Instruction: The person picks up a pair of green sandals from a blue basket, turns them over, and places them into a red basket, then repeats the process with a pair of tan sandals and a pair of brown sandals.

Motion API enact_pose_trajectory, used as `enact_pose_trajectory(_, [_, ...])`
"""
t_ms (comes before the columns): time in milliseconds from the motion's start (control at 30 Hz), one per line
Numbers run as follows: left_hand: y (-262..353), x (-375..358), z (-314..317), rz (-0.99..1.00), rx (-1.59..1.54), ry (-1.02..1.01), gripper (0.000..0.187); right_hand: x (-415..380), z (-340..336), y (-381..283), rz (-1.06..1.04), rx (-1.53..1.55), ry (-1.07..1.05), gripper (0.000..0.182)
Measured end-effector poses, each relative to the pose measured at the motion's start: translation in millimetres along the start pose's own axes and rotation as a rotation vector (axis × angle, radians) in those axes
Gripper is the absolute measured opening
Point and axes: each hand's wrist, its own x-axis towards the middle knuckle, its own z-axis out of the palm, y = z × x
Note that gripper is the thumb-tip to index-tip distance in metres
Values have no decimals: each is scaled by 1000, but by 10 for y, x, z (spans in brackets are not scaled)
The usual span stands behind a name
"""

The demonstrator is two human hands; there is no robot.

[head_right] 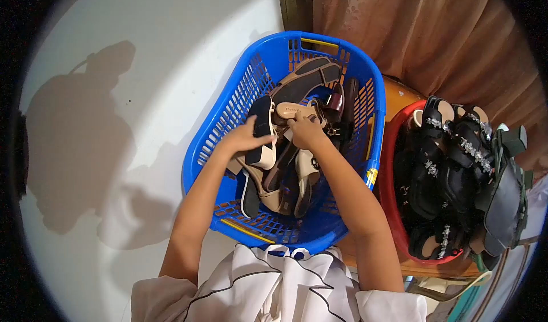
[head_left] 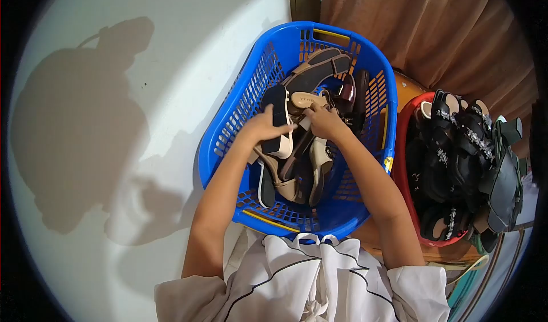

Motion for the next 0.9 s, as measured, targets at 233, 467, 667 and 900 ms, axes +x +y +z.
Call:
enact_pose_trajectory(233, [235, -110, 114, 63, 167, -167, 119, -46, -222, 70, 137, 71, -48, 38])
enact_pose_trajectory(467, [113, -34, 194, 56, 112, -198, 115, 18, -196, 414, 338, 38, -328, 39])
enact_pose_trajectory(667, [14, -115, -223, 25, -67, -171, 101, -94, -445, 339, 425, -110, -493, 36])
enact_pose_trajectory(900, [-185, -284, -561, -44, -422, 133, 57, -104, -503, 357, 418, -82, -485, 35])
